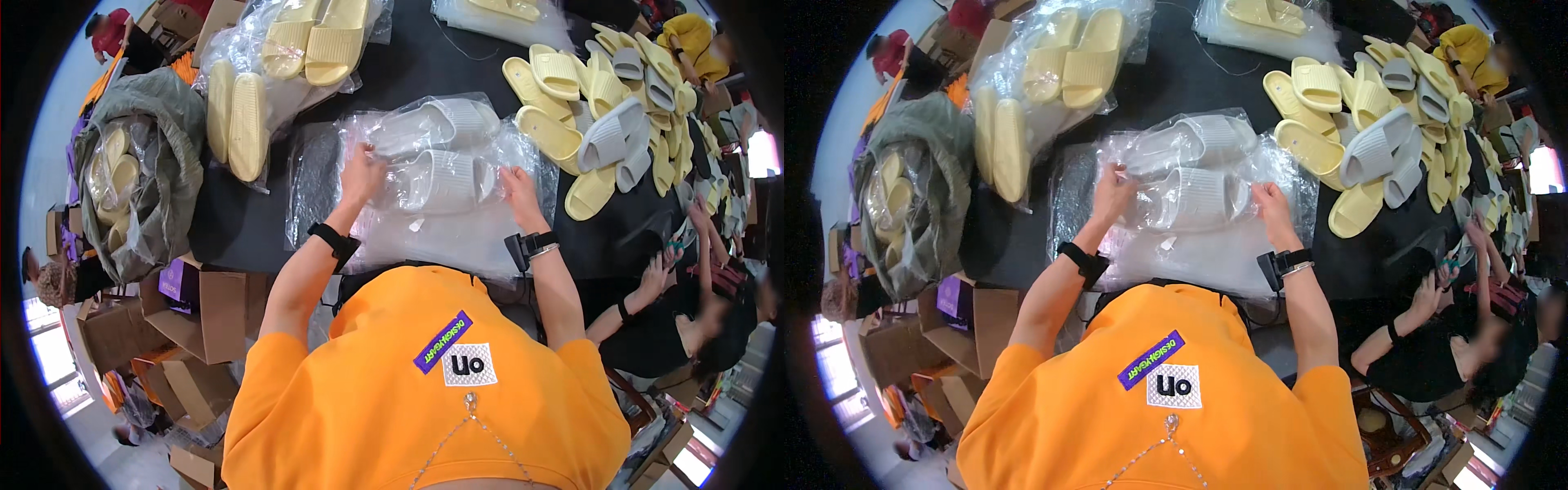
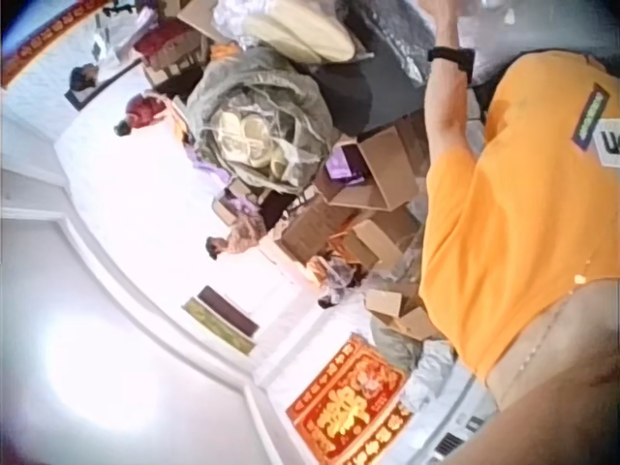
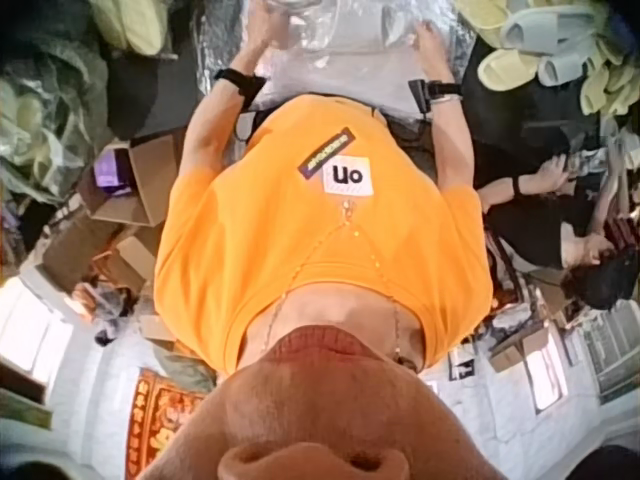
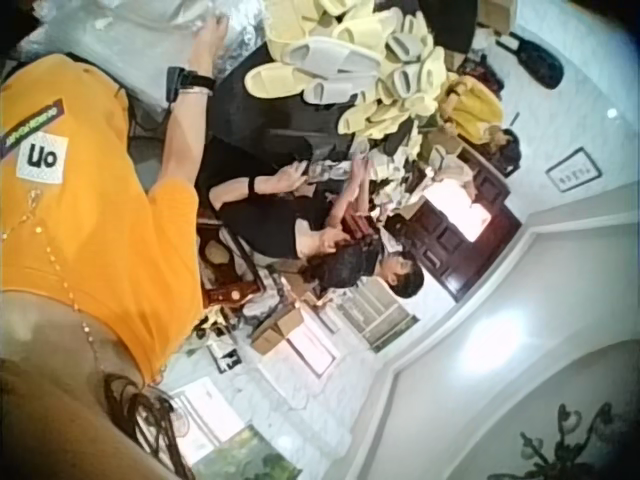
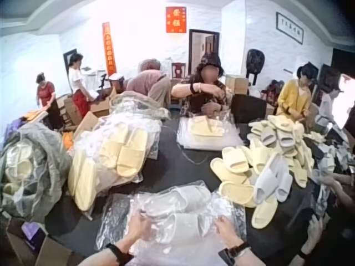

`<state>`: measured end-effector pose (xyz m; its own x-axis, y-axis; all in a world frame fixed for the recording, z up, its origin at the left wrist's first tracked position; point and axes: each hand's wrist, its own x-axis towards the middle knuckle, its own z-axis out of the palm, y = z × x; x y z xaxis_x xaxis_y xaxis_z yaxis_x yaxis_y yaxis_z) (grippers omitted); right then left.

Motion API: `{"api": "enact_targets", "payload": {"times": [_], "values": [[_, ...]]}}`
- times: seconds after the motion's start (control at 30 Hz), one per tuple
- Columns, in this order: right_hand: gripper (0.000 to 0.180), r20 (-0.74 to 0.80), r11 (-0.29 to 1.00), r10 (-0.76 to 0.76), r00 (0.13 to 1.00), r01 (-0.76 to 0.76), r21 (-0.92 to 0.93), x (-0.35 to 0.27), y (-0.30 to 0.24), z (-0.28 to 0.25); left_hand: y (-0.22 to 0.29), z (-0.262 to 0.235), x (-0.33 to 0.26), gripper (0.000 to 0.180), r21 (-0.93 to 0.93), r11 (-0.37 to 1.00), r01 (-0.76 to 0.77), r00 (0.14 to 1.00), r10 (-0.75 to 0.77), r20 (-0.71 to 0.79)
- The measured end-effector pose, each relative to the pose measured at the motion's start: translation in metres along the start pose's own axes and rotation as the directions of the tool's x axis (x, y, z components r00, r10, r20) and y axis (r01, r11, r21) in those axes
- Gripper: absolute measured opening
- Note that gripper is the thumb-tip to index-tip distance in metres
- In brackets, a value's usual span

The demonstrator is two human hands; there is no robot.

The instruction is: The recorder is packaging pairs of yellow and white slippers into plastic bags.

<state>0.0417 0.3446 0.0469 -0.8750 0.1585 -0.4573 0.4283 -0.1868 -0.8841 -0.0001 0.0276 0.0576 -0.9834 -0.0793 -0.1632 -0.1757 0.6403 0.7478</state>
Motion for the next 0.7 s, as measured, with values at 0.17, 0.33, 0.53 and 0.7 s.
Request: {"api": "enact_targets", "payload": {"times": [0.17, 0.33, 0.53, 0.7], "values": [[0.013, -0.035, 0.991, -0.012, 0.999, 0.016, 0.133, -0.031, -0.018, 0.002, 0.017, -0.039, 0.005, 0.016, -0.677, 0.735, 0.039, 0.999, -0.011, 0.045], [0.025, 0.006, 0.996, -0.007, 1.0, 0.007, -0.085, -0.061, 0.006, -0.023, 0.024, -0.08, -0.046, 0.019, -0.92, 0.159, 0.359, 0.875, 0.285, 0.391], [0.04, 0.006, 0.976, 0.183, 0.983, -0.181, -0.12, -0.076, 0.01, -0.015, -0.006, -0.042, -0.086, 0.035, -0.605, 0.189, 0.773, 0.572, 0.204, 0.794], [0.035, 0.12, 0.973, 0.093, 0.988, -0.065, -0.222, -0.05, 0.028, -0.031, -0.015, -0.009, -0.048, 0.049, -0.086, 0.753, -0.652, 0.685, 0.634, 0.359]]}}
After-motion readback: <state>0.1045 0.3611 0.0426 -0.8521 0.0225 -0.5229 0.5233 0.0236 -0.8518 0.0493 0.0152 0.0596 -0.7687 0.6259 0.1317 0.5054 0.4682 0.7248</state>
